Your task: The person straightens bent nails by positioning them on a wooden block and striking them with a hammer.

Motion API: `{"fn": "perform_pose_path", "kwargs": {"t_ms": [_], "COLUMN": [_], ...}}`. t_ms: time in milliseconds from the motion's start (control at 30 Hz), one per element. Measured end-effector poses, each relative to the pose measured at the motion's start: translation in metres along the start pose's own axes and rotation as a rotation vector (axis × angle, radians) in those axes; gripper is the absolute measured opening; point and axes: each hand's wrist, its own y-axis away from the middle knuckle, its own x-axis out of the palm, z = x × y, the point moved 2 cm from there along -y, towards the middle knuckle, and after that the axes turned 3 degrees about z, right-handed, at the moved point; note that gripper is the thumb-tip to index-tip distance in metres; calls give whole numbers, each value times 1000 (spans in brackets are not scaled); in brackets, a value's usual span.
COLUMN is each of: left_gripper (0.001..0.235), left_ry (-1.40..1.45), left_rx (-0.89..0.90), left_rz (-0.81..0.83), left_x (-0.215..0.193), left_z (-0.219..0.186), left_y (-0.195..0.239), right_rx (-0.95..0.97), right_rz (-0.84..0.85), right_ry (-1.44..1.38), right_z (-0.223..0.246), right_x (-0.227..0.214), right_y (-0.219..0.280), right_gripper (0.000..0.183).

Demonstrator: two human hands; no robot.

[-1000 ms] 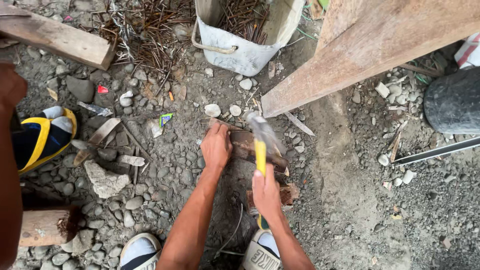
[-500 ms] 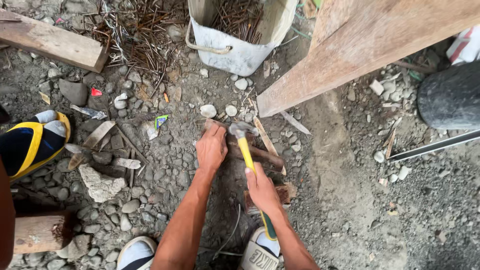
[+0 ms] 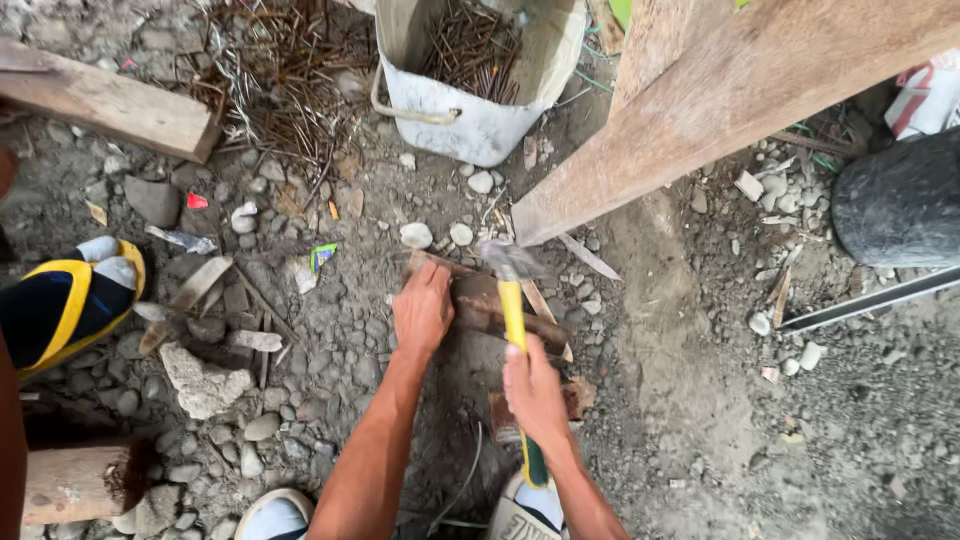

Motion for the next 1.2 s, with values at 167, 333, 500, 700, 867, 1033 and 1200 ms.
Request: {"fn": "perform_pose_path", "kwargs": {"t_ms": [167, 333, 500, 700, 867, 1033, 1200], "left_gripper": [20, 35, 16, 16, 15, 11, 15], "left_ry": [-12, 42, 162, 167, 102, 104, 98], "left_rx": [-26, -38, -185, -217, -249, -205, -238], "left_rz": [53, 33, 7, 11, 12, -32, -9], "left_x": [7, -7, -7, -4, 4, 11, 5], "left_z": [7, -4, 0, 5, 9, 17, 9], "left_y": [1, -8, -7, -2, -8, -2, -2], "right_rx": [-145, -2, 14, 47, 66, -314, 50], "right_rz": [-115, 56, 43, 65, 99, -40, 29], "right_ry": [-215, 274, 266, 121, -131, -295, 133], "right_z": [-3, -7, -14, -8, 24, 24, 1], "right_x": [-3, 1, 13, 15, 7, 2, 6], "right_y": [23, -6, -9, 5, 23, 35, 1], "right_gripper": [27, 24, 25, 27, 24, 30, 29]}}
